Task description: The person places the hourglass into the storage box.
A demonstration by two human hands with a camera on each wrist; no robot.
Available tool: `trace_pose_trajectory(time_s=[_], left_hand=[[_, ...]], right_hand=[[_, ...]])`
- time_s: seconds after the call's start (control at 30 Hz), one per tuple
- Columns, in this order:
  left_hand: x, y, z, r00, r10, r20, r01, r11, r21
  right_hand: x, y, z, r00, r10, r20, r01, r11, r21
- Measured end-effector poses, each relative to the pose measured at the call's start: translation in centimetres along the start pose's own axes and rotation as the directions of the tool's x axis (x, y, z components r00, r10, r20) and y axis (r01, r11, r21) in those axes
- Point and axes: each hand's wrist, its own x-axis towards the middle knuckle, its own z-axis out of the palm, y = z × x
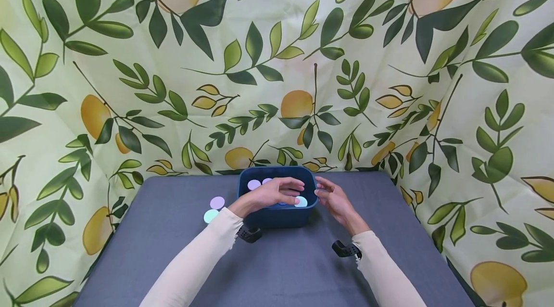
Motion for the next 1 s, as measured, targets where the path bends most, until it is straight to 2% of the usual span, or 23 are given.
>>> trace_pose_trajectory(time_s=[0.13, 0.27, 0.47, 0.6, 0.77, 0.9, 1.0], left_hand=[[-1.3, 0.4, -0.1, 0.999, 0.012, -0.036, -0.012, 1.000, 0.016], [-2.9, 0.6, -0.5, 0.996, -0.006, -0.091, 0.008, 1.000, 0.017], [-5.1, 0.3, -1.2, 0.983, -0.029, -0.179, 0.031, 1.000, 0.005], [-6.5, 0.2, -1.8, 0.970, -0.032, -0.243, 0.030, 0.999, -0.013], [-8.1, 0.1, -2.5, 0.947, -0.006, -0.322, 0.016, 0.999, 0.029], [-9.2, -0.1, -3.2, 0.929, 0.032, -0.368, -0.020, 0.999, 0.035], [-10.1, -0.2, -3.9, 0.907, 0.066, -0.416, -0.054, 0.998, 0.041]], right_hand=[[0.0, 0.1, 0.1, 1.000, 0.007, -0.009, -0.007, 1.000, -0.001], [0.1, 0.1, 0.2, 1.000, 0.004, -0.011, -0.004, 1.000, 0.007], [0.0, -0.1, 0.2, 1.000, 0.001, -0.007, 0.000, 0.999, 0.032], [0.0, -0.2, 0.2, 1.000, -0.001, -0.007, 0.001, 1.000, 0.027], [0.1, -0.1, 0.2, 1.000, 0.002, -0.006, -0.002, 1.000, 0.018], [0.2, 0.0, 0.0, 1.000, 0.005, -0.003, -0.005, 1.000, 0.012], [0.1, 0.0, 0.0, 1.000, 0.005, -0.004, -0.005, 1.000, 0.006]])
